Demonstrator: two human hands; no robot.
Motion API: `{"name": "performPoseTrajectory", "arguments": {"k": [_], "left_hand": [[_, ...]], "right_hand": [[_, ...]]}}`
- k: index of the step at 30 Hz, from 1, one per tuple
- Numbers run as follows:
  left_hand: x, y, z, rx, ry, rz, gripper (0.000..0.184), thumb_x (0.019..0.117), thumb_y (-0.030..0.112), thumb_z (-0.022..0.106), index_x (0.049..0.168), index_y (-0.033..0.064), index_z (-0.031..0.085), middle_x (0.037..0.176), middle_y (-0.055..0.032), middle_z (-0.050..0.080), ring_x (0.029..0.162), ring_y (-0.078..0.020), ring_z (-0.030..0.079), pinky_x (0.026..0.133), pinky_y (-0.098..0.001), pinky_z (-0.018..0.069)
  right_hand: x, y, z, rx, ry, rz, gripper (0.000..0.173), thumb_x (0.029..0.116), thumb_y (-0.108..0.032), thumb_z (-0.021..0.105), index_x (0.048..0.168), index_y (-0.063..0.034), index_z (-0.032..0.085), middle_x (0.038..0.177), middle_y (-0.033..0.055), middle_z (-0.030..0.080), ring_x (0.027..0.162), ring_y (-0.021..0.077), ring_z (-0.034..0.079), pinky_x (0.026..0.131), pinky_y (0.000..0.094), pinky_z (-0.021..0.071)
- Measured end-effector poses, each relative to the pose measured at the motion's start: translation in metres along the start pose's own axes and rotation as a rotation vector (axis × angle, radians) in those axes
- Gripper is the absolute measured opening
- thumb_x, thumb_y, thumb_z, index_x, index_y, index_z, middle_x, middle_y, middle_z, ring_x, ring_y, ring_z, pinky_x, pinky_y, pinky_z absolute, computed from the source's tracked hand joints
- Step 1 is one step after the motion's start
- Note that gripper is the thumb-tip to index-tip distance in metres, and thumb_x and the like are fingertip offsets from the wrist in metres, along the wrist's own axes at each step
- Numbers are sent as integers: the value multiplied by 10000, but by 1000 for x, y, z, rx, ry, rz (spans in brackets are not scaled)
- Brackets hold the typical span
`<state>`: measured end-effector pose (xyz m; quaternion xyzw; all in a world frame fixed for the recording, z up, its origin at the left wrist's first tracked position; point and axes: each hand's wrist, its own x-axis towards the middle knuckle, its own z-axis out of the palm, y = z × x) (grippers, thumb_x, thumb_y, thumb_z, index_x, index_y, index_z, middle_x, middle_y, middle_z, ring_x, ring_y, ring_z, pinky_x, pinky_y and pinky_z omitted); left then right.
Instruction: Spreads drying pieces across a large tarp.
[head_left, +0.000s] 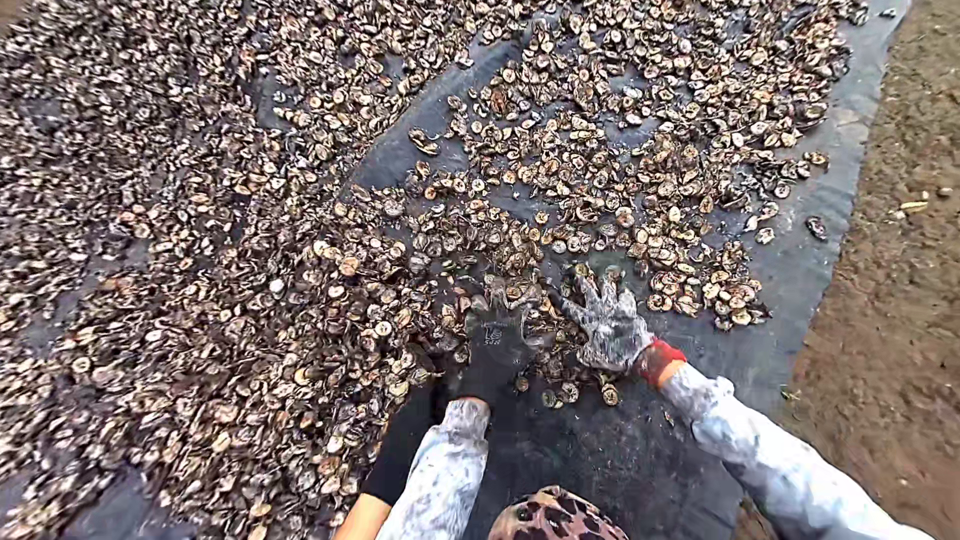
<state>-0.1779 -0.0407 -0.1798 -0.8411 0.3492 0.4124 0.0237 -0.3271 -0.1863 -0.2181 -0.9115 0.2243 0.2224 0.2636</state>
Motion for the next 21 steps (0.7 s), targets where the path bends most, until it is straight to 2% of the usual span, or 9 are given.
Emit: {"name": "performPoseTrajectory", "arguments": {"k": [3,5,7,10,12,15,16,18,21], "left_hand": [[-26,1,10,-165,75,62,591,966,325,682,1478,71,530,1459,-243,548,1391,-402,491,1164,-584,355],[-25,-7,10,-254,239,123,519,948,282,707,1438,156,591,1378,-159,638,1298,-347,586,1111,-576,426],[-10,-18,3,-233,438,212,506,935,384,730,1412,257,620,1392,-92,642,1265,-319,618,1054,-607,473],[11,-9,-9,-137,435,163,660,902,585,697,1491,340,527,1610,-187,391,1430,-468,410,1070,-751,350],[20,9,6,-35,336,111,860,830,629,755,1562,327,420,1644,-256,276,1433,-561,335,1001,-807,362],[-3,34,40,79,165,86,864,809,584,784,1542,254,466,1662,-207,271,1472,-493,325,1073,-722,375],[-18,39,48,53,75,93,799,868,522,754,1552,242,452,1658,-196,288,1482,-458,333,1116,-690,348],[-47,43,56,-38,-14,105,645,957,324,689,1537,147,468,1586,-225,405,1449,-427,409,1155,-632,342],[-67,41,59,-241,167,159,554,977,176,674,1475,6,503,1444,-265,551,1376,-417,502,1161,-593,352]], "right_hand": [[-55,6,31,107,213,-29,556,927,-205,634,1479,-228,577,1542,197,502,1403,476,464,1094,677,378],[-65,13,14,213,214,45,445,983,-189,564,1423,-191,632,1397,172,638,1286,387,606,1051,601,467],[-59,23,-14,281,223,69,386,999,-249,618,1374,-168,664,1331,161,678,1232,359,641,1016,621,482],[-28,43,-38,173,389,-8,441,899,-339,746,1315,-202,691,1310,163,672,1208,396,625,963,679,475],[-15,38,-38,52,255,29,772,825,-437,784,1521,-245,510,1587,224,417,1440,512,370,1079,771,306],[-48,23,22,-63,142,-103,1077,677,-584,843,1593,-235,396,1671,275,206,1507,589,140,1117,838,131],[-71,22,47,-29,156,-137,995,742,-547,805,1590,-212,407,1660,269,253,1509,570,181,1136,812,140],[-108,21,79,62,292,-159,628,892,-292,675,1494,-164,552,1518,232,513,1393,483,469,1113,682,352],[-119,27,53,319,300,-44,391,998,-186,578,1374,-133,668,1336,165,680,1246,357,642,1048,586,482]]}}
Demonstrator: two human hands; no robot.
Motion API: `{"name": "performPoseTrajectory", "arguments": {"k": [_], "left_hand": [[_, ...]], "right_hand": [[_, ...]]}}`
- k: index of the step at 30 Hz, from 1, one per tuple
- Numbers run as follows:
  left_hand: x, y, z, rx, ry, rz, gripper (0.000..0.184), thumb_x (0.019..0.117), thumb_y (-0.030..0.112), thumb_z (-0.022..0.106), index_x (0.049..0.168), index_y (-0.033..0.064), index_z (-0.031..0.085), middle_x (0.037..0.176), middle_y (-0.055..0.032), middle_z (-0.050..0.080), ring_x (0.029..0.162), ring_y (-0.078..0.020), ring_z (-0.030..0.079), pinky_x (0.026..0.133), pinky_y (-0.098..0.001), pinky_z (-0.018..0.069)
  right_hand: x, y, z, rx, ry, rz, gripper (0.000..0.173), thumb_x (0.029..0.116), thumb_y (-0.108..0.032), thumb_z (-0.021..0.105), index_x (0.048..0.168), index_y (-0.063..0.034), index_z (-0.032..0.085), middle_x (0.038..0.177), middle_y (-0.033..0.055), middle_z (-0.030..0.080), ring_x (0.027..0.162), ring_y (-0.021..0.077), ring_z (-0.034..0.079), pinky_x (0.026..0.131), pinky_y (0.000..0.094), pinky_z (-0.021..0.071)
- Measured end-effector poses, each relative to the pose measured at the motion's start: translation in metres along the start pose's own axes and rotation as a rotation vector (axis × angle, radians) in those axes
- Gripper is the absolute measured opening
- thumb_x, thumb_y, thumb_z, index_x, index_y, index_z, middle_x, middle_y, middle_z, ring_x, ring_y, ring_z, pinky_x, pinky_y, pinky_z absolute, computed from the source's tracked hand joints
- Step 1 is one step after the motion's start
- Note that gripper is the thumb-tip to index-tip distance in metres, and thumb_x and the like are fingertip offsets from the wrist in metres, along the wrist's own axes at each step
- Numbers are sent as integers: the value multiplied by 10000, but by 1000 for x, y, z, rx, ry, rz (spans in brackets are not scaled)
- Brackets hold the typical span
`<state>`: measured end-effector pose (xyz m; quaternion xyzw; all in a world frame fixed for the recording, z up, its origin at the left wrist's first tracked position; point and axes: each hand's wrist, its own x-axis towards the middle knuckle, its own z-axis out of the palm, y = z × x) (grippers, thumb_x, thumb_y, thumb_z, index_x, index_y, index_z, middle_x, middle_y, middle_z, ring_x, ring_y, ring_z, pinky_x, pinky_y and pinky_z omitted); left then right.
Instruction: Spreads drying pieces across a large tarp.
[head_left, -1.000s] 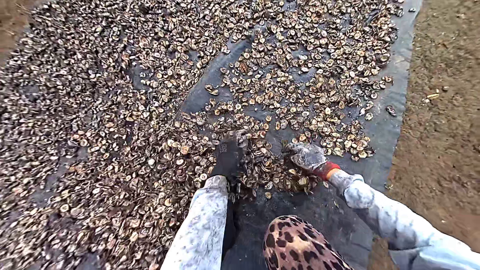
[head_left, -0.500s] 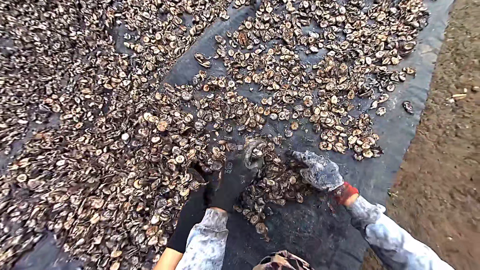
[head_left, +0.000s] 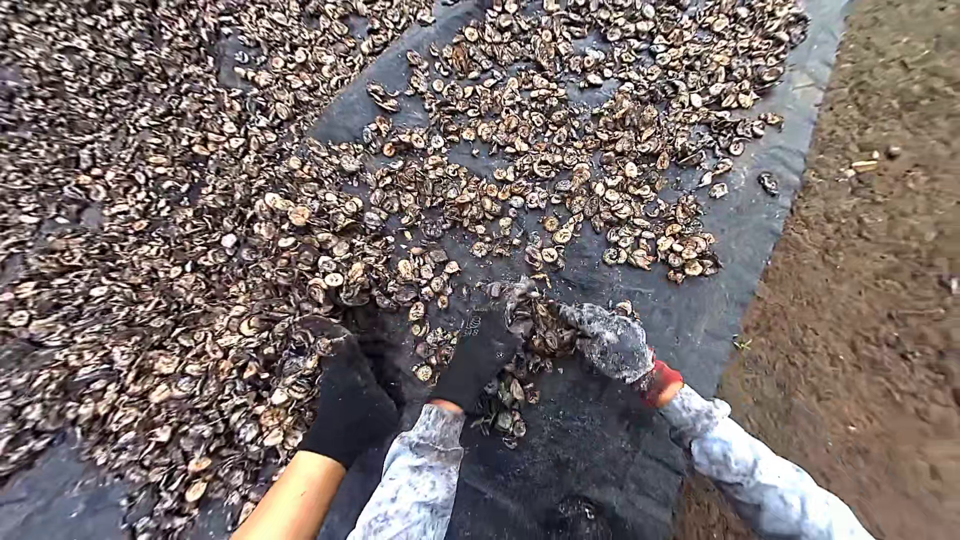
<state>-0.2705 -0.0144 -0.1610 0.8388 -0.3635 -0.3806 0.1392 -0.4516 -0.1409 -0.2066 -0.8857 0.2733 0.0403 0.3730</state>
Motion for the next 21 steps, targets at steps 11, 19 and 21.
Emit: {"name": "performPoseTrajectory", "arguments": {"k": [11,19,21], "left_hand": [[12,15,29,363,-180,-69,1020,825,475,807,1644,265,236,1690,-238,158,1519,-520,191,1128,-728,298],[-35,36,23,197,5,-40,564,978,276,671,1473,49,527,1372,-276,598,1276,-457,570,1063,-632,424],[-27,43,15,178,158,11,562,930,405,736,1402,126,614,1255,-221,682,1153,-424,653,970,-650,484]], "right_hand": [[92,20,-46,-351,-103,107,1032,738,-564,800,1618,-378,295,1704,251,73,1512,596,86,1092,834,186],[-34,17,-5,-48,55,102,403,1011,-161,543,1397,-101,640,1378,181,648,1298,366,601,1088,578,449],[-30,20,-32,29,130,189,362,1011,-167,601,1361,-90,653,1331,211,661,1243,398,625,1028,653,459]]}}
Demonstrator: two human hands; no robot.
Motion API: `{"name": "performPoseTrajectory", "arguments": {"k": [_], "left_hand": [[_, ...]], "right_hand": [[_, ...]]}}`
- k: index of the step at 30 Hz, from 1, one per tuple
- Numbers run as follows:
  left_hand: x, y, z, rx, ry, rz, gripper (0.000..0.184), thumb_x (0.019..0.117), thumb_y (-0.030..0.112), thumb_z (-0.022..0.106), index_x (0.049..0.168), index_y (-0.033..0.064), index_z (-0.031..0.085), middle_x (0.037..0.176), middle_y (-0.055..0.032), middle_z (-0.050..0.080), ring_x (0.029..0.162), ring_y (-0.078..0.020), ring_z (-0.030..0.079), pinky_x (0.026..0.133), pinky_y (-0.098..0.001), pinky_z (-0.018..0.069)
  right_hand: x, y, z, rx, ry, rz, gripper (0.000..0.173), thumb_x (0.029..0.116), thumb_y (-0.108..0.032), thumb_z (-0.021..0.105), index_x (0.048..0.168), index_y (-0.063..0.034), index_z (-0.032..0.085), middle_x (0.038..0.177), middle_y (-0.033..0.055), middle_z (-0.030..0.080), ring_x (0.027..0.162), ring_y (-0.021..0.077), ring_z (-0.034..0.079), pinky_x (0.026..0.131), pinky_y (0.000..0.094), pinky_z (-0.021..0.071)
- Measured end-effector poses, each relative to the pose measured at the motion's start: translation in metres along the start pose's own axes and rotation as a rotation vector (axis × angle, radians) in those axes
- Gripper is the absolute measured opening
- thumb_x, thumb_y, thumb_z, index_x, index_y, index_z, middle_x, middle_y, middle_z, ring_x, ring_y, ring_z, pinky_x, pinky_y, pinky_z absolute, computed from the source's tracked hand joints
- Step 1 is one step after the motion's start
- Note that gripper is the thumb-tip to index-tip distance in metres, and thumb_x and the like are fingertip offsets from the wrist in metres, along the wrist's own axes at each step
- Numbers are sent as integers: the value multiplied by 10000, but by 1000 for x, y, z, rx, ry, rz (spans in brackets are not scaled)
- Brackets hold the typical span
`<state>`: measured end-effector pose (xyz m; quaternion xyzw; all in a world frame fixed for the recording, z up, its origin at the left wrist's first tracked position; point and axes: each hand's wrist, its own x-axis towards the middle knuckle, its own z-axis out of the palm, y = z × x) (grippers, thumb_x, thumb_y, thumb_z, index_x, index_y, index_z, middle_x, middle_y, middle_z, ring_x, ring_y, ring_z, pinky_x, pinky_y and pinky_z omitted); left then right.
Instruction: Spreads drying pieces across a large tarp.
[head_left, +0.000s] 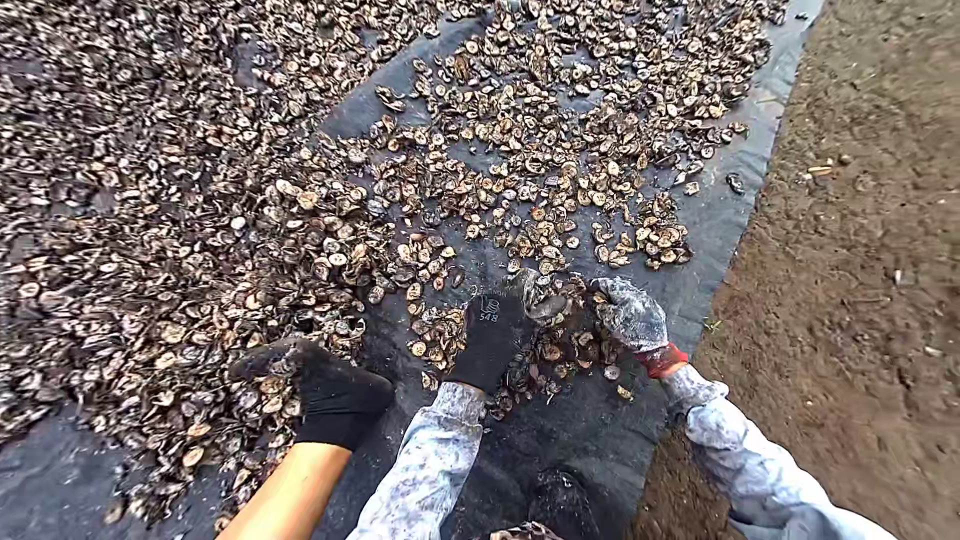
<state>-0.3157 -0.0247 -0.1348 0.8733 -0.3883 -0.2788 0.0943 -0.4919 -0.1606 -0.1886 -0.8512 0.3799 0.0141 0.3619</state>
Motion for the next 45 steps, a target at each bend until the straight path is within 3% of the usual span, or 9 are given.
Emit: {"name": "performPoseTrajectory", "arguments": {"k": [4,8,14,22,26,31,39,42,45], "left_hand": [[19,-3,5,-30,128,78,450,981,414,664,1323,121,666,1278,-235,662,1157,-453,638,938,-679,486],[27,-19,56,128,-148,7,780,962,345,675,1617,124,312,1675,-274,174,1534,-496,187,1166,-711,249],[5,2,24,90,-227,-31,517,1000,180,620,1461,-26,508,1426,-306,547,1367,-468,492,1146,-617,347],[70,5,45,124,-4,154,754,933,393,734,1586,257,384,1634,-237,320,1468,-524,317,1087,-765,322],[50,38,43,164,-279,125,462,1057,198,539,1488,37,504,1516,-274,478,1420,-457,439,1144,-627,346],[51,29,17,-64,31,90,535,956,259,725,1423,55,563,1220,-276,672,1133,-468,650,954,-676,486],[31,6,2,-243,196,219,331,1065,143,505,1336,-24,596,1174,-260,683,1073,-408,675,964,-598,502],[25,-5,13,-62,72,170,417,1026,246,578,1415,96,586,1401,-205,606,1298,-404,576,1075,-618,440],[13,-3,46,233,-247,-22,791,930,653,588,1605,320,345,1693,-242,144,1529,-542,121,1169,-743,178]], "right_hand": [[10,-4,-9,-29,15,-37,603,899,-296,753,1459,-182,562,1446,176,583,1292,405,582,989,693,465],[34,-15,50,-308,-63,-235,1020,691,-482,862,1584,-325,396,1718,177,131,1547,518,98,1115,796,213],[5,21,43,-81,49,-210,392,984,-184,591,1358,-94,666,1325,203,666,1274,372,608,1090,549,453],[94,61,-45,-363,144,205,915,799,-616,737,1594,-388,347,1677,233,220,1494,513,268,1091,740,307],[81,58,-21,-289,200,-3,532,971,-193,604,1500,-186,544,1444,232,569,1328,441,540,1042,641,442],[121,47,-78,142,93,301,408,1037,-434,563,1325,-166,670,1272,144,701,1203,343,648,1032,635,456],[155,37,-112,93,152,298,398,1049,-172,541,1441,-116,585,1435,220,586,1349,401,538,1120,607,385],[179,14,-112,-36,151,269,405,986,-402,652,1254,-101,689,1273,210,678,1225,406,619,1021,668,442],[222,11,-79,-266,52,167,736,902,-526,680,1564,-331,423,1610,200,384,1450,451,393,1065,718,373]]}}
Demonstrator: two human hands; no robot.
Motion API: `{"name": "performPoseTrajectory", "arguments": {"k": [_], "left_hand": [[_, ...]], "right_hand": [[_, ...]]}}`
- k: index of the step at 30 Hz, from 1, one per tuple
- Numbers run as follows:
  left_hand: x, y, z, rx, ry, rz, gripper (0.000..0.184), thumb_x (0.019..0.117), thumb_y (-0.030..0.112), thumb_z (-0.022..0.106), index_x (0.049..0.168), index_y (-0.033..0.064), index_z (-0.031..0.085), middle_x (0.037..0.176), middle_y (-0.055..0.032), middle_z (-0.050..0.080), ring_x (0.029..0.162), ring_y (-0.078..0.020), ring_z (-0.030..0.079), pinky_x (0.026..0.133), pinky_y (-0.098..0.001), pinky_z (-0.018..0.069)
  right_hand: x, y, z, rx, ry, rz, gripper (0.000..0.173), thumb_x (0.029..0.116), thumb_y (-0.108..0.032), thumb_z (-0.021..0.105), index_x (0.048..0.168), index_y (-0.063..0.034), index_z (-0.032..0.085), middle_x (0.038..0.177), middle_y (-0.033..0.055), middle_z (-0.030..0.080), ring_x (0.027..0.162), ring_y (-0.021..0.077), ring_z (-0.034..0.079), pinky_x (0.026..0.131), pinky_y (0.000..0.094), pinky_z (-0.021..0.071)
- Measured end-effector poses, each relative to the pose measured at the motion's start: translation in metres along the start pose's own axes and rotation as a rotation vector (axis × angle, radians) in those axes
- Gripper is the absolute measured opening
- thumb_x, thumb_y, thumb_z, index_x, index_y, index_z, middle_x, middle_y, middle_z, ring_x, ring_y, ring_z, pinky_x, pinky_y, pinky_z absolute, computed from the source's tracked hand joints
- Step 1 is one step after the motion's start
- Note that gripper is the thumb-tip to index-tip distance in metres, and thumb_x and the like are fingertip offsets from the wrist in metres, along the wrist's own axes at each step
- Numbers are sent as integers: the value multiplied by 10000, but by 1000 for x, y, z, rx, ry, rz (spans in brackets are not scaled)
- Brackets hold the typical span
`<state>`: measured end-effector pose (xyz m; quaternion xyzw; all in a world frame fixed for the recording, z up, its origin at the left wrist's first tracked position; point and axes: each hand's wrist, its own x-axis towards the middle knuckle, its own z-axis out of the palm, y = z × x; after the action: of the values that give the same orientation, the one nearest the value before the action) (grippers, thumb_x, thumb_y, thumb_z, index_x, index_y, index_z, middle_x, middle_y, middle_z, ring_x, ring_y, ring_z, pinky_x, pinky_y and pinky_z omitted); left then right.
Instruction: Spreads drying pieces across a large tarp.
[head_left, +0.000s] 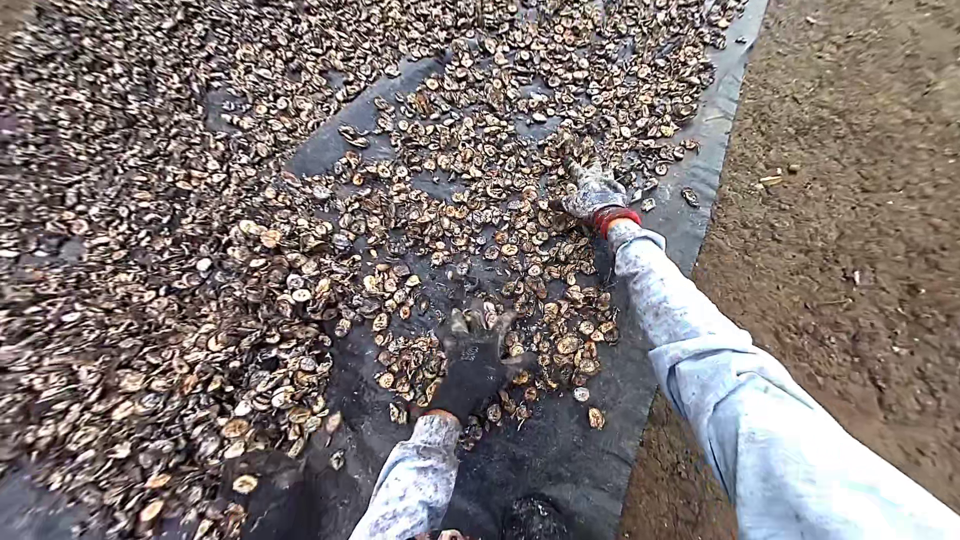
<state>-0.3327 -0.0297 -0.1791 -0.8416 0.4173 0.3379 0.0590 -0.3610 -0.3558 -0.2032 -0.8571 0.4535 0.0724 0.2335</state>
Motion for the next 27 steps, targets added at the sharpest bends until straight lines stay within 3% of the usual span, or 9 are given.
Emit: {"name": "performPoseTrajectory", "arguments": {"k": [2,4,9,11,14,17,19,24,27], "left_hand": [[-11,9,15,42,-36,10,663,1006,412,582,1611,272,348,1682,-236,204,1521,-512,214,1179,-680,250],[-19,9,11,-91,-10,41,515,1020,131,540,1531,174,488,1576,-221,427,1453,-424,411,1171,-580,352],[-4,-5,-23,-255,309,0,471,1001,311,665,1394,60,599,1225,-262,680,1152,-454,648,992,-651,475],[3,-10,-17,-117,304,21,541,966,509,649,1399,186,625,1418,-209,590,1303,-443,554,1034,-671,437],[-19,-11,20,39,-28,49,916,861,692,658,1619,306,319,1694,-273,75,1535,-549,69,1163,-764,135],[-59,-11,35,-45,-27,57,636,967,185,654,1565,189,438,1633,-231,331,1490,-479,319,1170,-638,306],[-72,-18,33,-227,35,45,570,974,90,615,1528,115,484,1548,-236,458,1440,-431,428,1171,-578,353],[-51,2,5,-449,301,95,585,992,482,605,1427,91,591,1340,-170,664,1260,-334,626,1096,-555,452],[-26,30,-10,-336,159,161,686,938,478,694,1535,216,479,1571,-157,448,1441,-363,435,1160,-584,366]], "right_hand": [[-1,-13,33,-73,-29,-92,758,937,-437,628,1618,-325,315,1643,267,280,1468,518,320,1086,736,326],[-17,-14,52,-34,33,-189,550,994,-238,567,1537,-273,489,1514,185,523,1414,398,472,1131,616,379],[-65,-6,14,161,26,-112,418,964,-487,643,1275,-213,695,1291,84,694,1243,304,622,1010,622,458],[-100,2,30,46,32,-165,624,864,-599,705,1388,-267,635,1421,136,606,1336,380,534,1033,670,423],[-173,13,89,-55,67,-237,722,919,-406,704,1562,-208,444,1636,242,320,1485,520,296,1101,748,327],[-194,24,96,16,57,-355,466,1020,-181,565,1482,-122,558,1478,239,545,1349,434,531,1078,614,430],[-193,30,67,149,4,-312,470,1042,-151,549,1511,-152,522,1457,200,578,1323,408,571,1060,643,454],[-125,30,1,316,176,141,361,1014,-432,604,1279,-200,682,1201,169,713,1131,407,661,919,704,464],[-94,35,-17,194,121,157,387,1058,-291,497,1429,-262,602,1390,124,648,1281,375,604,1025,673,432]]}}
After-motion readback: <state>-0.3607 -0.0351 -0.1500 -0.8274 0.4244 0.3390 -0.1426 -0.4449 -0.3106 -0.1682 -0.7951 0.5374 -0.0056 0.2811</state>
